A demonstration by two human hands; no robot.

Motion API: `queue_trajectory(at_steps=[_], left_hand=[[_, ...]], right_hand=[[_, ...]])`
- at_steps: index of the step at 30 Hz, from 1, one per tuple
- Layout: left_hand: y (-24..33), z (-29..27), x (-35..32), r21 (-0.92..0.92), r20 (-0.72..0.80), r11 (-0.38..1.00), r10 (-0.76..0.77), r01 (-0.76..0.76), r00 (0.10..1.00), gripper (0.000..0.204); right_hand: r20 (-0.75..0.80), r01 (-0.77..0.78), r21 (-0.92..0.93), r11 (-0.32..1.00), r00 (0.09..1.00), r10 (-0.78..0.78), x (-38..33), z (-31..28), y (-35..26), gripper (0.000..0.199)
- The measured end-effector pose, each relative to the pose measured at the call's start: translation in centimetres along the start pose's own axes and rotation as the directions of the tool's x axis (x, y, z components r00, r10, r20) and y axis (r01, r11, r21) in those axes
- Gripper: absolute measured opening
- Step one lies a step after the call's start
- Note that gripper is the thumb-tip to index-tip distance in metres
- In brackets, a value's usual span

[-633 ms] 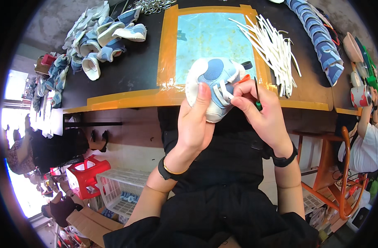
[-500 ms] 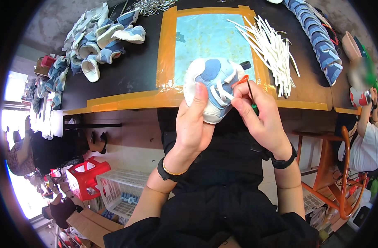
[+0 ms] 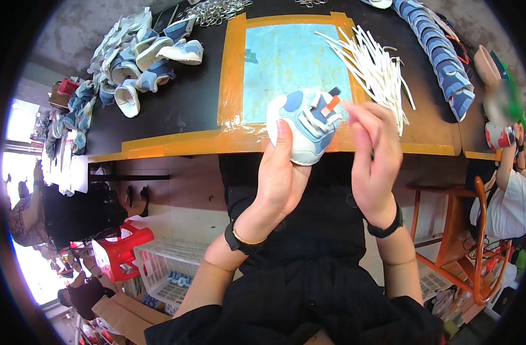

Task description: Manually fitting and aligning a blue and white patterned fabric upper onto a shoe-shaped mold or lasting component using a small tool.

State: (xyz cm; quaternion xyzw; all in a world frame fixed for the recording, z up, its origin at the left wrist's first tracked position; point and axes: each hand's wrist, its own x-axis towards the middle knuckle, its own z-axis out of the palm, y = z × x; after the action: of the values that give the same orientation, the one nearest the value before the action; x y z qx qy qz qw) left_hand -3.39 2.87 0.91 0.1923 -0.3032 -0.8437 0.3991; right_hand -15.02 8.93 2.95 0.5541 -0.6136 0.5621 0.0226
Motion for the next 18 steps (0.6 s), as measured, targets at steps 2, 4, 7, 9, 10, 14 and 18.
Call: queue_trajectory(at_steps=[2, 4, 7, 9, 10, 14, 18], left_hand=[[0.0, 0.1, 0.1, 0.006, 0.033, 1.000, 0.006, -0.006, 0.999, 0.052], [-0.4, 1.2, -0.3, -0.016, 0.077, 0.999, -0.032, 0.034, 0.997, 0.051], [-0.7, -0.3, -0.2, -0.041, 0.006, 0.998, -0.057, 0.057, 0.998, 0.050], [-0.4, -0.8, -0.3, -0.058, -0.033, 0.998, -0.024, 0.022, 0.999, 0.049], [-0.3, -0.4, -0.2, -0.069, -0.035, 0.998, -0.002, -0.001, 0.999, 0.048], [-1.4, 0.9, 0.7, 0.117, 0.043, 0.993, 0.014, -0.019, 0.999, 0.047], [-1.6, 0.2, 1.3, 0.123, 0.134, 0.992, 0.013, -0.029, 0.991, 0.049]], right_hand=[[-0.055, 0.175, -0.122, 0.977, 0.982, -0.183, 0.0, 0.0, 0.2, 0.032], [0.372, 0.305, -0.284, 0.909, 0.909, -0.189, -0.8, 0.9, 1.2, 0.037], [0.276, 0.149, -0.114, 0.982, 0.954, -0.112, -0.9, -0.4, 0.9, 0.047], [0.033, 0.126, -0.055, 0.991, 0.992, -0.124, -1.1, -0.9, 0.3, 0.048], [-0.102, 0.178, -0.081, 0.981, 0.977, -0.185, -1.5, -0.1, 0.4, 0.048], [0.198, 0.143, -0.105, 0.984, 0.973, -0.121, -2.4, 0.9, 2.4, 0.038], [-0.004, -0.454, 0.391, 0.801, 0.869, 0.494, -2.7, -3.3, 4.6, 0.032]])
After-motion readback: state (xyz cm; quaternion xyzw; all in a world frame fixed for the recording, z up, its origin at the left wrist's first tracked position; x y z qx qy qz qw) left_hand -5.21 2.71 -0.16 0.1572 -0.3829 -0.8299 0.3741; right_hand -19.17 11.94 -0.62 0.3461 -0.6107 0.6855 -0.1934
